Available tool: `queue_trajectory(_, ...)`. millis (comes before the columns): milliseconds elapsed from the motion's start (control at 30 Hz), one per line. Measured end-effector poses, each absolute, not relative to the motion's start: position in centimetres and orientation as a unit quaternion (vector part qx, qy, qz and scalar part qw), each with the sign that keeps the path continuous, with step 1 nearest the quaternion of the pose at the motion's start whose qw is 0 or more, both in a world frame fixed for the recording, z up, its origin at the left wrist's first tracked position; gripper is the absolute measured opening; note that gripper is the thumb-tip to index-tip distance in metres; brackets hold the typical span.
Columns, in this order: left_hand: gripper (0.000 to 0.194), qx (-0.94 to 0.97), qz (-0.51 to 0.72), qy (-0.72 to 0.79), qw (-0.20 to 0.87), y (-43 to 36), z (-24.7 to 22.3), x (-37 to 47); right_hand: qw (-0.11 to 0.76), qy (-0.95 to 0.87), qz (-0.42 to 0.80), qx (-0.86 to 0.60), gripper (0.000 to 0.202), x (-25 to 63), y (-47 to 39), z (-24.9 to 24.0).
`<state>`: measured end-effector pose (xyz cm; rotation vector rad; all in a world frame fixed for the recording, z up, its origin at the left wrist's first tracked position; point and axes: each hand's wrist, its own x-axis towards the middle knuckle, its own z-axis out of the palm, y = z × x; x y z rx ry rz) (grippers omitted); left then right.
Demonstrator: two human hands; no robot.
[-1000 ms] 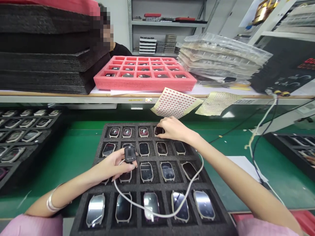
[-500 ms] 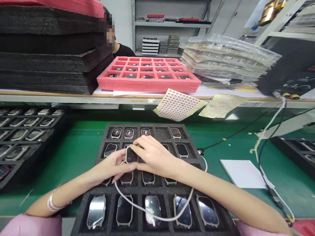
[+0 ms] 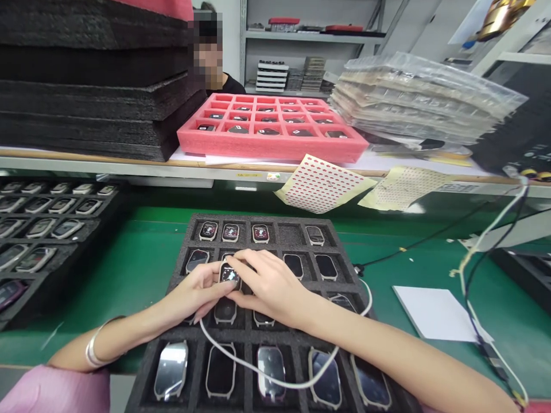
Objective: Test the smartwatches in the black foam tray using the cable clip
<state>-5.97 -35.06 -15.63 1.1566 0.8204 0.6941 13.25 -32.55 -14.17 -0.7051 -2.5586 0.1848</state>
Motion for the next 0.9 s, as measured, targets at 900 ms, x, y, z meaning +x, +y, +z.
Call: queue_trajectory(900, 0.036, 0.558, 0.283, 0.366, 0.689, -35.16, -15.61, -5.98, 0.272, -0.916, 0.143, -0.258, 0.047, 13.78, -33.07, -14.74)
